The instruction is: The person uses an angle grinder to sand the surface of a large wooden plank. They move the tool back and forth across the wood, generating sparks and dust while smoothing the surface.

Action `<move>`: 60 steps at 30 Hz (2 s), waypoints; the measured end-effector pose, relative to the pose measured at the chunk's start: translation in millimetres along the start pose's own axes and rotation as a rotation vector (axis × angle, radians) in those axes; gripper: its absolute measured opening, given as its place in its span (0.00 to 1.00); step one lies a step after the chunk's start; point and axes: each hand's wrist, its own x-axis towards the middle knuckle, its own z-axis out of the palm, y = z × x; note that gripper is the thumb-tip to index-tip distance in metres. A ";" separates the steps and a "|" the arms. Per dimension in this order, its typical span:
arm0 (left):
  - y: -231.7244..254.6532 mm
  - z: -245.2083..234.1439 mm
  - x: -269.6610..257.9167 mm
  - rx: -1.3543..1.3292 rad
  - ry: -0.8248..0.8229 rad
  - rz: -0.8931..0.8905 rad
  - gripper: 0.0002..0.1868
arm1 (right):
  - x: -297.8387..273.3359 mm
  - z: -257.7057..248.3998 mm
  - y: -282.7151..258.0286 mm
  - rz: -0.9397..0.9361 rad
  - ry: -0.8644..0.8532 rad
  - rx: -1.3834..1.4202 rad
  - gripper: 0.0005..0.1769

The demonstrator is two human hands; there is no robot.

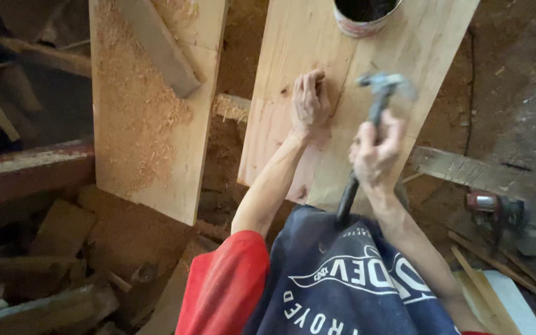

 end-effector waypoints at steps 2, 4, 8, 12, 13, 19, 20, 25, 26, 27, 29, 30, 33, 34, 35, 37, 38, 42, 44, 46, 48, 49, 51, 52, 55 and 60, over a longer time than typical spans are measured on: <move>2.5 2.0 8.5 -0.025 0.033 -0.012 0.10 | 4.3 8.3 11.6 -0.159 0.041 0.188 0.19; 10.3 -4.5 -5.4 -0.027 0.035 -0.047 0.10 | -6.7 7.7 21.2 -0.265 0.011 0.070 0.17; 13.9 -4.7 14.8 -0.062 0.051 -0.069 0.09 | 10.1 6.3 7.8 -0.114 -0.051 -0.081 0.16; 7.5 -2.7 4.2 -0.109 0.062 -0.119 0.10 | -5.2 13.4 13.2 -0.167 0.025 0.282 0.19; 7.0 -3.0 -1.6 -0.110 0.056 -0.136 0.10 | -8.0 14.1 15.6 -0.392 0.055 -0.063 0.17; 3.4 -5.3 5.5 -0.150 0.057 -0.189 0.09 | -4.3 7.1 -1.7 -0.074 0.004 0.007 0.21; 1.0 -3.8 8.0 -0.163 0.066 -0.185 0.09 | -4.4 7.3 -2.4 -0.090 0.017 0.130 0.22; 1.5 -2.4 8.8 -0.165 0.097 -0.164 0.10 | -1.6 19.8 -4.9 -0.473 -0.064 -0.553 0.16; 2.5 -3.4 8.7 -0.161 0.105 -0.159 0.11 | -5.1 17.7 -9.2 -0.238 -0.079 -0.436 0.18; 3.2 -6.2 1.0 -0.153 0.107 -0.168 0.12 | -13.3 14.4 -10.3 0.010 -0.108 -0.317 0.21; -2.4 -4.1 0.7 -0.163 0.098 -0.165 0.14 | -8.2 8.3 -11.0 -0.249 -0.052 -0.206 0.21; -6.5 -1.4 3.8 -0.170 0.098 -0.157 0.14 | -2.0 6.8 -9.9 -0.387 -0.024 -0.147 0.21; -13.6 3.1 0.1 -0.189 0.092 -0.166 0.13 | 4.4 0.1 0.8 -0.565 0.087 -0.392 0.16; -15.7 3.8 -1.0 -0.176 0.116 -0.140 0.13 | 4.7 -0.8 4.7 -0.592 0.006 -0.519 0.17; -17.4 5.6 0.6 -0.166 0.146 -0.111 0.12 | 8.0 -0.7 7.7 -0.623 -0.070 -0.648 0.18; -20.3 5.7 1.2 -0.106 0.201 -0.056 0.15 | 8.9 1.0 11.0 -0.682 -0.140 -0.570 0.21; -20.5 7.1 2.0 -0.094 0.232 -0.078 0.14 | 9.7 0.5 11.0 -0.597 -0.108 -0.579 0.21; -22.7 5.8 -2.8 -0.209 0.252 -0.277 0.10 | 6.9 -5.2 5.0 -0.539 -0.082 -0.700 0.21; -22.7 6.2 -5.1 -0.274 0.286 -0.289 0.11 | 13.8 -9.5 -0.6 -0.671 -0.202 -0.732 0.22; -17.8 7.4 -3.5 -0.370 0.375 -0.414 0.10 | 25.1 -13.6 -8.2 -0.700 -0.225 -0.755 0.21; -6.2 9.0 -26.1 -0.398 0.440 -0.606 0.11 | 30.0 -23.1 -9.2 -0.747 -0.243 -0.803 0.21; 1.1 11.5 -33.6 -0.361 0.452 -0.656 0.12 | 35.4 -27.3 -12.4 -0.784 -0.249 -0.835 0.21; 20.9 17.6 -52.9 -0.286 0.467 -0.730 0.14 | 46.5 -37.0 -20.6 -0.816 -0.284 -0.923 0.21; 30.4 19.1 -63.1 -0.252 0.474 -0.755 0.15 | 54.1 -41.7 -25.4 -0.812 -0.315 -0.979 0.22; 65.2 33.0 -92.9 -0.165 0.506 -0.814 0.18 | 73.8 -61.5 -33.8 -0.924 -0.360 -0.980 0.22; 131.3 89.8 -123.4 -0.083 0.576 -0.853 0.23 | 99.4 -138.0 -22.5 -0.822 -0.457 -0.992 0.20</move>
